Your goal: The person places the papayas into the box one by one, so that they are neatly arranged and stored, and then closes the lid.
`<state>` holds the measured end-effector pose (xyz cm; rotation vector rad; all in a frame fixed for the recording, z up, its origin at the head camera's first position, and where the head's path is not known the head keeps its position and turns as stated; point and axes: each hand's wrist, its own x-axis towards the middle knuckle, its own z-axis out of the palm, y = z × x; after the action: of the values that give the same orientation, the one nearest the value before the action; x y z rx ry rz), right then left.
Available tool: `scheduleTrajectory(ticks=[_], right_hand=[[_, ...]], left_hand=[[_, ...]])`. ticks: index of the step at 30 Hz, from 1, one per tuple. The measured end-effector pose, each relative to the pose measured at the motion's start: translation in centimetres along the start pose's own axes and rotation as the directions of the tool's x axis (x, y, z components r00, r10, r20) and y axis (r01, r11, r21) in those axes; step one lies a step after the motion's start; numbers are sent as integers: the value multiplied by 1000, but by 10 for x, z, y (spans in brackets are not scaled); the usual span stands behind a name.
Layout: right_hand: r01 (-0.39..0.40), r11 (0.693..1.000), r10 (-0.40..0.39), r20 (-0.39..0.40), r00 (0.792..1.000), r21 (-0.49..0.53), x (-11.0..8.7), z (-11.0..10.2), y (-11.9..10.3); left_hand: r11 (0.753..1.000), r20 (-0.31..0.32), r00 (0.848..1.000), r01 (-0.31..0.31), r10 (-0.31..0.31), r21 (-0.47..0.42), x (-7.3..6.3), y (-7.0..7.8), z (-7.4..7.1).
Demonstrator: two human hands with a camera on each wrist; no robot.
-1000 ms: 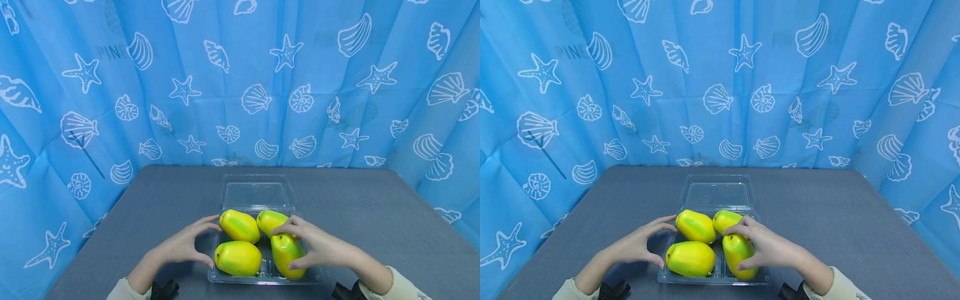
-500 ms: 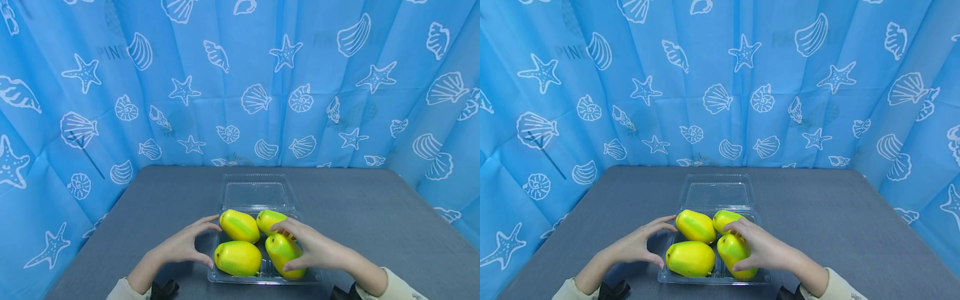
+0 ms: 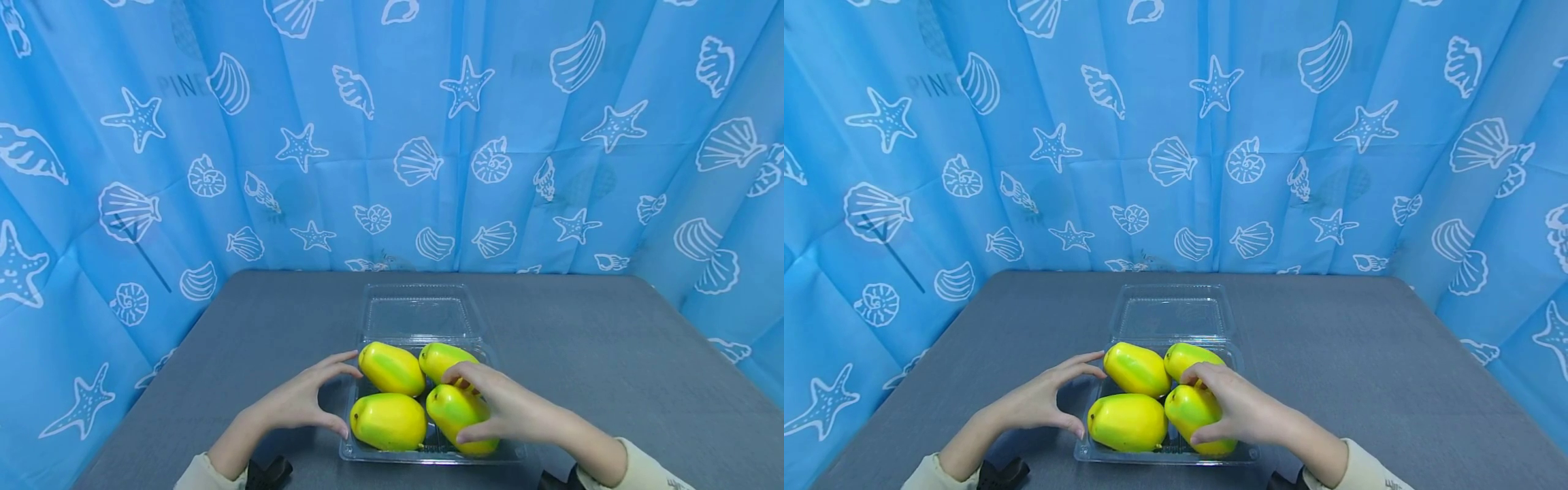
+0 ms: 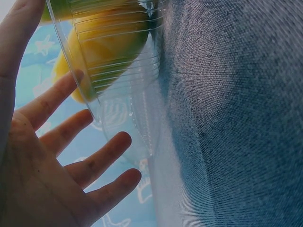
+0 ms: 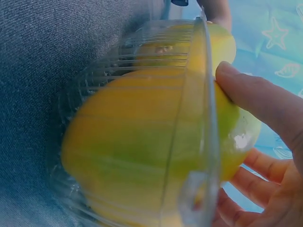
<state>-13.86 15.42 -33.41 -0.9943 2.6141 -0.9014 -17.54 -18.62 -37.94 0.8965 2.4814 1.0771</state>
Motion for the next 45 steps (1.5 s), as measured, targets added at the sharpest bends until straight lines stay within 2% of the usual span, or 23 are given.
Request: scheduleTrajectory(ticks=[15,31,36,41,45], right_hand=[[2,999,-2,4,1000,-52,1,4,-1],[-16,1000,16,4,1000,-24,1,2,-1],[31,999,-32,-55,998,-16,-1,-7,2],[73,997,-78,-160,984,-40,1,-21,12],[37,999,-45,-256,966,-36,6,-31,26]], left_hand=[[1000,-1,1000,1,-1,7,0,-1,1],[1000,8,1000,9,-9,16,0,2,-1],[1000,-14,1000,2,-2,16,0,4,-7],[998,-97,995,-12,18,55,1,4,-17],[998,-175,984,-22,34,67,6,3,-23]])
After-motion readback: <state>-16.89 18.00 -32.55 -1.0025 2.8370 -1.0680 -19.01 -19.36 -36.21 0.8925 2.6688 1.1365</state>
